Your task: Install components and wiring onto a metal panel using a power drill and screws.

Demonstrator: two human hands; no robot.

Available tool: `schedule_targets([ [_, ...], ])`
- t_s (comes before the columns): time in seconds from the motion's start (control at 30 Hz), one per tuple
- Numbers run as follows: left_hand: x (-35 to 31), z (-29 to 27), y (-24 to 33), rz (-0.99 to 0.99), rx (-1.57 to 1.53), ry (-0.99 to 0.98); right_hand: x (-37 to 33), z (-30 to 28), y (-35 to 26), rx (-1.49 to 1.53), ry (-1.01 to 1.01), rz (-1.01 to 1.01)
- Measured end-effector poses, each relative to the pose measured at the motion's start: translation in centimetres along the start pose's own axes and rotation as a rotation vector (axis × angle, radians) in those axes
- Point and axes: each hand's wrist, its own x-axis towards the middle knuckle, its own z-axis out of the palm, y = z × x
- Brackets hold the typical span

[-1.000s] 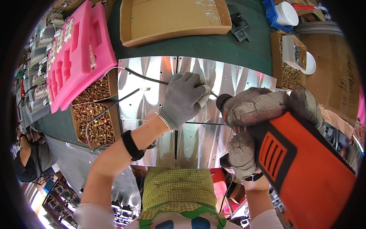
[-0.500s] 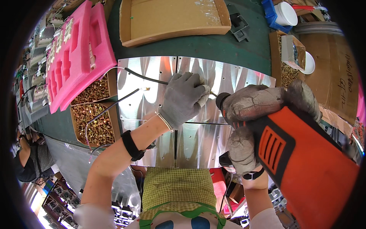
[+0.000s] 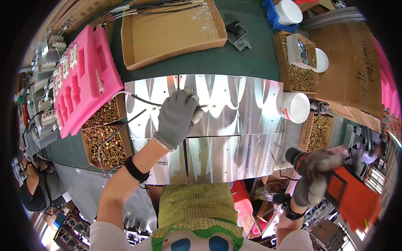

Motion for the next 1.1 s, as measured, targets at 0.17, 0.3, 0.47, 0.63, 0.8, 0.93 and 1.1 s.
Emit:
schedule_targets([
  [0.17, -0.3, -1.1, -0.3, -0.031, 0.297, -0.252, -11.4, -8.4, 4.5, -0.299, 0.426, 0.68],
  [0.3, -0.2, -1.7, 1.0, -0.21, 0.358, -0.531, -15.9, -12.8, 9.7, -0.218, 0.428, 0.934],
  [0.47, 0.9, -6.1, 2.5, -0.314, 0.138, -0.674, -18.4, -17.3, 18.8, -1.057, 0.166, 0.523],
  [0.63, 0.5, -14.6, -1.8, -0.354, -0.006, -0.708, -14.5, -16.2, 17.6, -1.17, -0.038, 0.711],
  [0.8, 6.7, -17.3, -8.7, -0.344, 0.071, -0.112, -10.1, -17.8, 15.6, -1.117, -0.06, 0.602],
  [0.93, 15.7, -10.2, -11.6, -0.103, 0.426, -0.124, -3.3, -15.0, 11.2, -0.632, 0.207, 0.526],
  [1.1, 22.2, -1.5, -16.2, -0.162, 0.723, -0.265, 2.5, -9.7, 5.0, -0.352, 0.245, 0.363],
])
